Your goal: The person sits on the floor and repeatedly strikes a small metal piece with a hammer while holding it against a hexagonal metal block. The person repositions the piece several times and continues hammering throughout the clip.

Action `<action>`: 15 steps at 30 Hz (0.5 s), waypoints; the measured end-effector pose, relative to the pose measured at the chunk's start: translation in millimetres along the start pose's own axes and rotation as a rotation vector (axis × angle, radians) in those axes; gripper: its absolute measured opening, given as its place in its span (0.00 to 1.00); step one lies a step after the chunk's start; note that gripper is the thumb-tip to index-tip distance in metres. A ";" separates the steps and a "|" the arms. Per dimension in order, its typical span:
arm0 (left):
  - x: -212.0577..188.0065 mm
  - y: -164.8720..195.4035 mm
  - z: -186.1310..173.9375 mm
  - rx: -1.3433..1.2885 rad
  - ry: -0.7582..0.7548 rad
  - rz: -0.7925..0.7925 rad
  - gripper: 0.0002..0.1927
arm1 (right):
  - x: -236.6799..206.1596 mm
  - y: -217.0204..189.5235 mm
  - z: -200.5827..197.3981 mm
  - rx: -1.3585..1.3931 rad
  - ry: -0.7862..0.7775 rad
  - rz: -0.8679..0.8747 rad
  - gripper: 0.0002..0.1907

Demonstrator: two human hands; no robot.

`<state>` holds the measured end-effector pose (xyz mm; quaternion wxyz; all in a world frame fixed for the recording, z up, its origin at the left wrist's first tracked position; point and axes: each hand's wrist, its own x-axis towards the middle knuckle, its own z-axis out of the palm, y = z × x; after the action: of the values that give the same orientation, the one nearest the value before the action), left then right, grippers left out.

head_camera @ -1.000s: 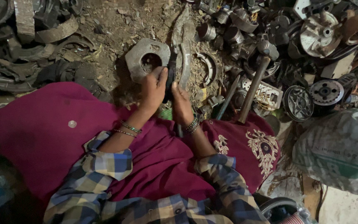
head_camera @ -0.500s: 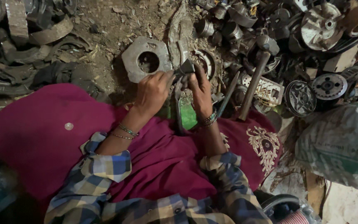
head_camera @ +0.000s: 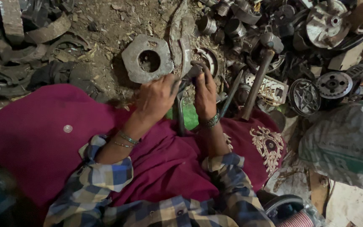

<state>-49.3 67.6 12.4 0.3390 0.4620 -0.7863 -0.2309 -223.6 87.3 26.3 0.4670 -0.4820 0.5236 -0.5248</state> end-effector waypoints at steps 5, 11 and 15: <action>3.8 7.5 -18.4 -0.098 0.027 -0.167 0.10 | 1.8 9.1 3.6 0.311 -0.010 0.088 0.22; -8.8 -11.9 -19.2 -0.224 -0.284 -0.261 0.19 | 3.8 17.9 -1.3 0.125 -0.051 0.040 0.23; -20.5 -38.2 3.3 -0.246 -0.385 -0.265 0.19 | 6.3 28.7 -16.2 0.036 -0.067 0.110 0.23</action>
<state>-23.0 68.1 -22.2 0.2033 0.4639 -0.7351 -0.4507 -240.7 82.3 -2.1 0.5211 -0.4615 0.5237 -0.4912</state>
